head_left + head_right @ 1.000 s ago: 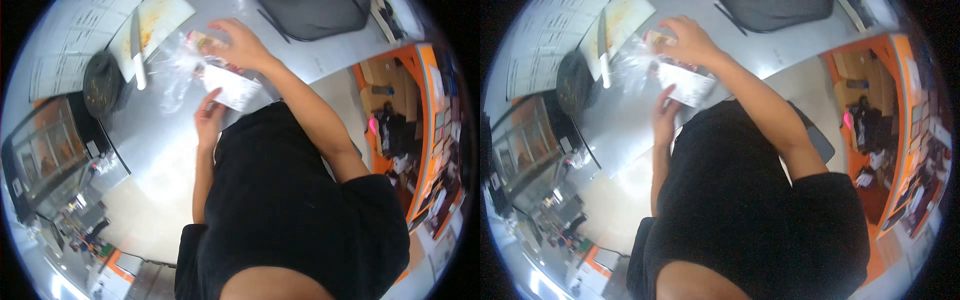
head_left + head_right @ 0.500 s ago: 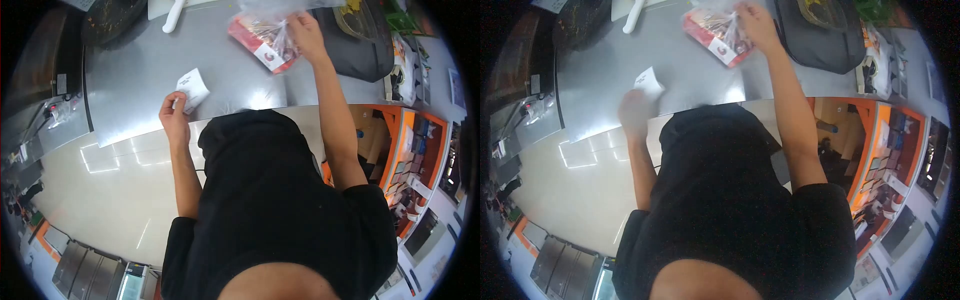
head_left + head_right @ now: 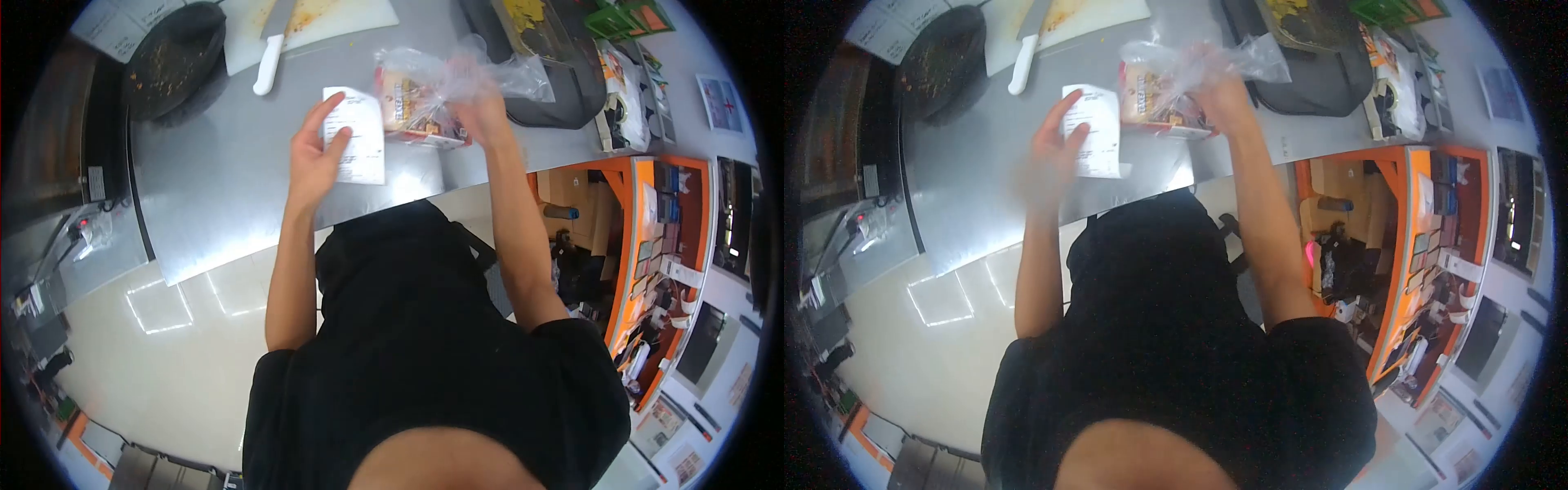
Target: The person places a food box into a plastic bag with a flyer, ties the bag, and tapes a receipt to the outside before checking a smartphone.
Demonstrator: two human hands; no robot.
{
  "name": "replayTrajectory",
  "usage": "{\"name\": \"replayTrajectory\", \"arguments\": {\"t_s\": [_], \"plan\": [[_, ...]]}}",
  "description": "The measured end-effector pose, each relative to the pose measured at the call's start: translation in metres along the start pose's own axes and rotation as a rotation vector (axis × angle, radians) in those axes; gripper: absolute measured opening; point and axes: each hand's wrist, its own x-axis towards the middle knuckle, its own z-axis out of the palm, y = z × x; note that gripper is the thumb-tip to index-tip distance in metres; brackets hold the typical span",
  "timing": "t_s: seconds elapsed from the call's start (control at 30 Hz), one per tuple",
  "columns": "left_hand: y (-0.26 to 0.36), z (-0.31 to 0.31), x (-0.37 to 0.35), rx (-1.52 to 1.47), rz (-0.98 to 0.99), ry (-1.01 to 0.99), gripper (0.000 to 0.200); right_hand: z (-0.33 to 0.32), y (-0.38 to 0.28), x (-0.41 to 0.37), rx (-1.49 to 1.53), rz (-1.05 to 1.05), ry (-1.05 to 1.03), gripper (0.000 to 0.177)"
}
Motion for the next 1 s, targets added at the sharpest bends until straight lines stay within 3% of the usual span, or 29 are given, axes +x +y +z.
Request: {"name": "replayTrajectory", "arguments": {"t_s": [0.07,0.13,0.2,0.27,0.43,0.53,0.6,0.73,0.87,0.93,1.0], "plan": [[-0.009,0.021,0.021,-0.098,0.021,-0.054,0.044,-0.008,0.013,-0.006,-0.022,-0.076,0.073,0.033],[-0.021,0.032,0.036,-0.194,0.028,-0.104,0.047,-0.020,0.022,-0.016,-0.355,-0.159,0.147,0.031],[-0.031,0.039,0.045,0.373,0.160,-0.092,0.052,-0.018,0.024,-0.025,-0.308,-0.180,0.187,0.031],[-0.031,0.046,0.049,0.416,0.201,-0.089,0.052,-0.011,0.025,-0.032,-0.570,-0.232,0.316,0.029],[-0.018,0.066,0.045,0.596,0.236,-0.051,0.048,0.020,0.010,-0.041,-0.219,-0.342,0.288,0.026],[-0.038,0.056,0.044,0.446,0.096,0.065,0.045,0.021,0.007,-0.036,-0.250,-0.266,0.347,0.023],[-0.036,0.046,0.036,0.398,0.020,0.111,0.045,0.016,0.012,-0.035,-0.056,-0.227,0.360,0.023],[-0.014,0.051,0.038,0.205,0.028,0.017,0.044,0.011,0.022,-0.032,-0.069,-0.237,0.435,0.020],[0.003,0.065,0.049,0.195,0.045,-0.083,0.043,0.000,0.030,-0.035,-0.281,-0.214,0.390,0.020],[0.011,0.066,0.053,-0.053,-0.142,-0.058,0.043,-0.009,0.038,-0.035,-0.310,-0.197,0.377,0.016],[0.014,0.063,0.055,-0.115,-0.174,-0.082,0.043,-0.020,0.046,-0.028,-0.342,-0.181,0.411,0.017]]}}
